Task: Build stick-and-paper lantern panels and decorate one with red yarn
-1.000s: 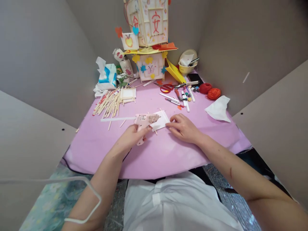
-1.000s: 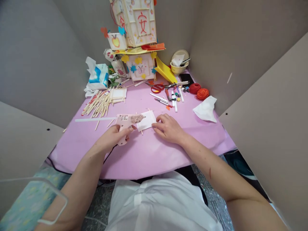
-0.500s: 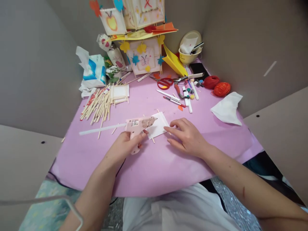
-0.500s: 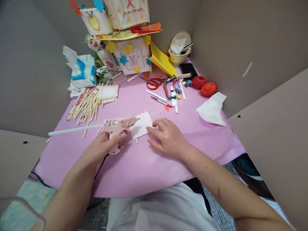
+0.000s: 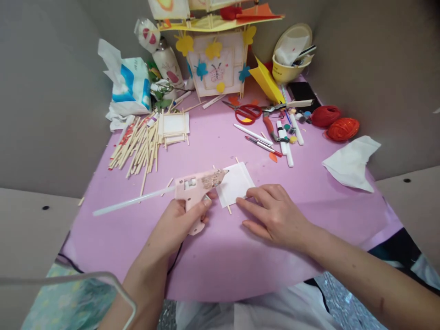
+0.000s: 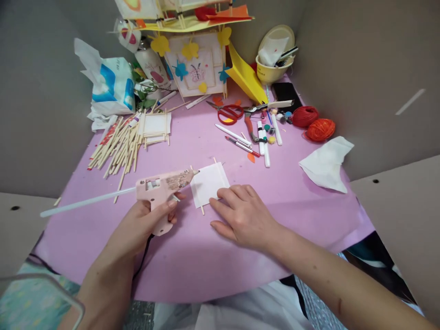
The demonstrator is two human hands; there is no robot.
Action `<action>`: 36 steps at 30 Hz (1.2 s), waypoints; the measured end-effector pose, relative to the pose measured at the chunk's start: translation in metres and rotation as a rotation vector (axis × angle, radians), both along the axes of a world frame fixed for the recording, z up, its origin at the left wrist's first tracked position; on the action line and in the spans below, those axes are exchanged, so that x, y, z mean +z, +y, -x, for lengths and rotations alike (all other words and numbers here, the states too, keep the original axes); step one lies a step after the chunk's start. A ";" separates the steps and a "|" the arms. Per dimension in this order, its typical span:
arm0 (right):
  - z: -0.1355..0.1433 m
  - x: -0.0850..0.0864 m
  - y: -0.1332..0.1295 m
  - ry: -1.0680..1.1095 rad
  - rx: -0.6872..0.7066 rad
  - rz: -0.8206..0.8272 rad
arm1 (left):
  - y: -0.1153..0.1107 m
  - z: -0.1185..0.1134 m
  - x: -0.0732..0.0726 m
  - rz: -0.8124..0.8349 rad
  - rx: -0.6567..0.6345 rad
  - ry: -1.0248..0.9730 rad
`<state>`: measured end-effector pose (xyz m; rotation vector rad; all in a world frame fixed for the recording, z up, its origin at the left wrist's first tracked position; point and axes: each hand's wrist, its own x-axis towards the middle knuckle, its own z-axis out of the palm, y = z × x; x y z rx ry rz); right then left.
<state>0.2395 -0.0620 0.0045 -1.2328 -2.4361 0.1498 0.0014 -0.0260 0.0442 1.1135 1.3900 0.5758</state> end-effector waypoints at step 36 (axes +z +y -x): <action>-0.024 -0.008 0.010 0.497 -0.264 0.053 | -0.005 -0.018 -0.003 0.123 -0.332 0.308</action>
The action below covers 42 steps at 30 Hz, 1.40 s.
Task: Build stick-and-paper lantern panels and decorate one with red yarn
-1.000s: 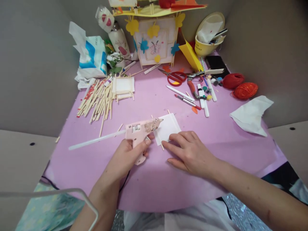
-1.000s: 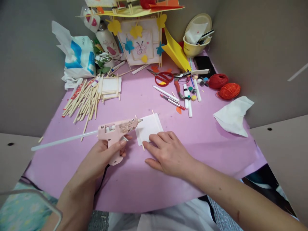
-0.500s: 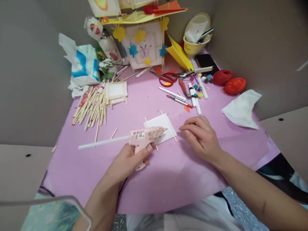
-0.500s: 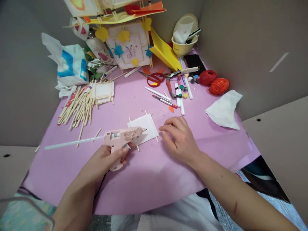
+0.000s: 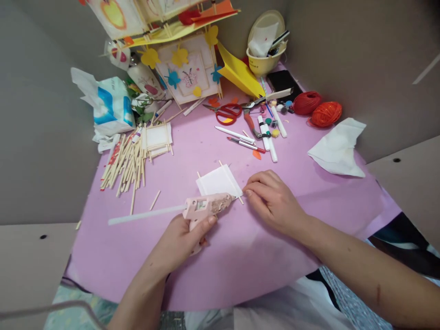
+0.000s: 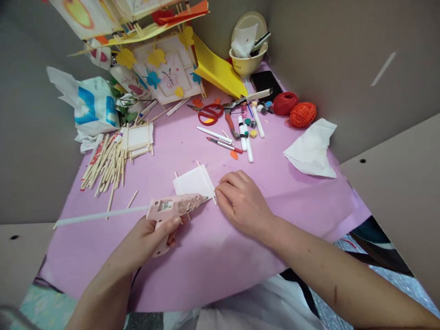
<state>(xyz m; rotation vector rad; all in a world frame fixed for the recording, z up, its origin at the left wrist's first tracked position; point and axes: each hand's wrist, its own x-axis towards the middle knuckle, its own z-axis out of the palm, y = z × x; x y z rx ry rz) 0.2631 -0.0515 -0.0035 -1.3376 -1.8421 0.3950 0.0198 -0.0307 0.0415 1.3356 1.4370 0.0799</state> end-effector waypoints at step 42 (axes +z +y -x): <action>-0.007 0.004 -0.003 -0.066 -0.066 0.156 | 0.000 -0.037 0.016 -0.165 -0.113 0.198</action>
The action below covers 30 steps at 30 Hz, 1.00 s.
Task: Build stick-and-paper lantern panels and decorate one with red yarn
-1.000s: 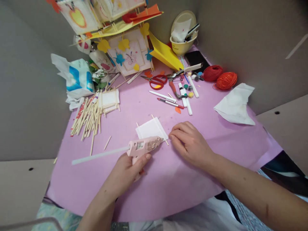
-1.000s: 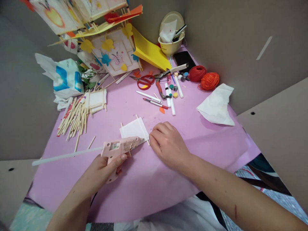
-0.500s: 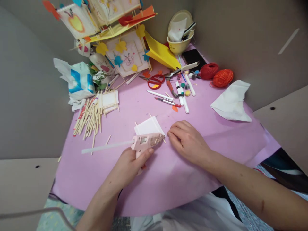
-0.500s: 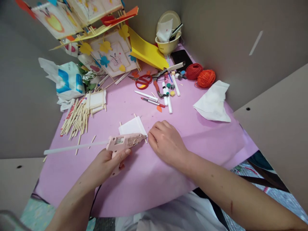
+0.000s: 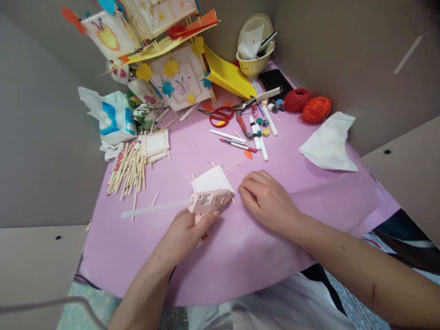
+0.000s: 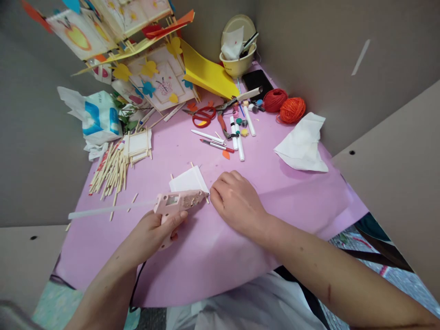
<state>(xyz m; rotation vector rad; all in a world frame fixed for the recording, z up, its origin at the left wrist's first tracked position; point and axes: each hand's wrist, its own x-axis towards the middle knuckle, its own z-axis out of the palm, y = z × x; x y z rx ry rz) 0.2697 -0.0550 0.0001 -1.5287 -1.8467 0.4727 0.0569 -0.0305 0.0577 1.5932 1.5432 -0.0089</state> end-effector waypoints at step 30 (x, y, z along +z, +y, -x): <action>0.000 0.001 0.001 -0.019 -0.007 0.042 | -0.001 0.005 0.000 0.045 0.060 -0.025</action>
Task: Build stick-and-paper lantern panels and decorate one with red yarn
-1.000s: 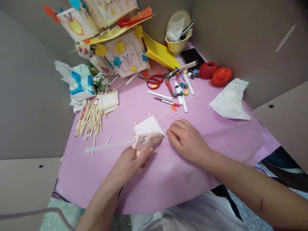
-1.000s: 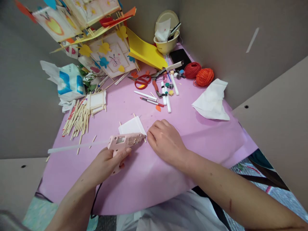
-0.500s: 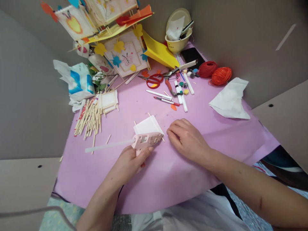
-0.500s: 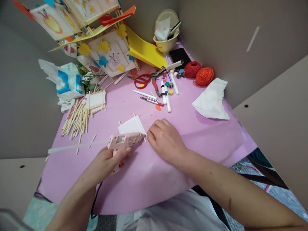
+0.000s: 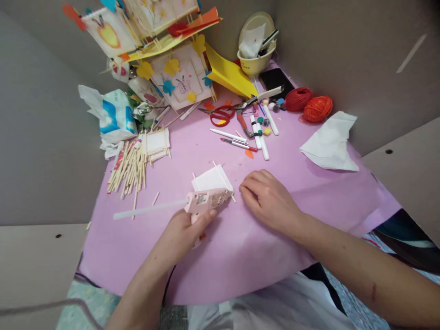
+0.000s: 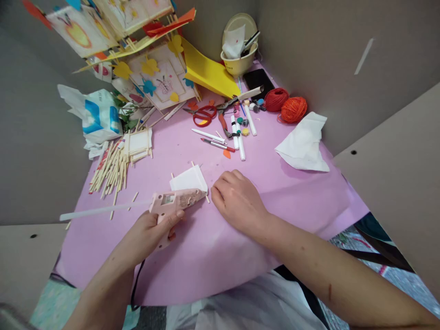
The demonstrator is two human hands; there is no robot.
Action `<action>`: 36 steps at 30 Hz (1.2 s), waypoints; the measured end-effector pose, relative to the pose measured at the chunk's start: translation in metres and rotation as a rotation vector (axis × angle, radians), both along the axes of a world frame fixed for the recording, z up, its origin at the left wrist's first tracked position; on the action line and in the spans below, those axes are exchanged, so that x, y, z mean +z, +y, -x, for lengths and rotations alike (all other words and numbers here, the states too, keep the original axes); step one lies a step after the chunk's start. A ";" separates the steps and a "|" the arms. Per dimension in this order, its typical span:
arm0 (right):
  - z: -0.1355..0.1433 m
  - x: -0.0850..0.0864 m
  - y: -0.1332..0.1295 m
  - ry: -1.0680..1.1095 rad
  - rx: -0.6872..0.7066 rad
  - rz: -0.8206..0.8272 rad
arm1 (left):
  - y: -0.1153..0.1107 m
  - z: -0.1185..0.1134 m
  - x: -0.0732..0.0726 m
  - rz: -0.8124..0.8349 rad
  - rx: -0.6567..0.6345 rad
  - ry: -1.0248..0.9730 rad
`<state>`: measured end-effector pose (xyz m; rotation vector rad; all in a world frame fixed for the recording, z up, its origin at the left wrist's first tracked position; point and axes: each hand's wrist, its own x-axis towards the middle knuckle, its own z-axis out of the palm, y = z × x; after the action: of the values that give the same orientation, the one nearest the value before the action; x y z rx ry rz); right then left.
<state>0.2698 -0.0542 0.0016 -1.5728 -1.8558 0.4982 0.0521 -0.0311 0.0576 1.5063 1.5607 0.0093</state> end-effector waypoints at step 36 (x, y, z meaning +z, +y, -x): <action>0.004 -0.002 -0.004 -0.028 0.091 -0.033 | -0.003 0.011 -0.004 -0.016 -0.052 0.039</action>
<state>0.2662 -0.0587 -0.0008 -1.4853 -1.9539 0.4857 0.0407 -0.0341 0.0532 1.5681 1.5547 -0.0374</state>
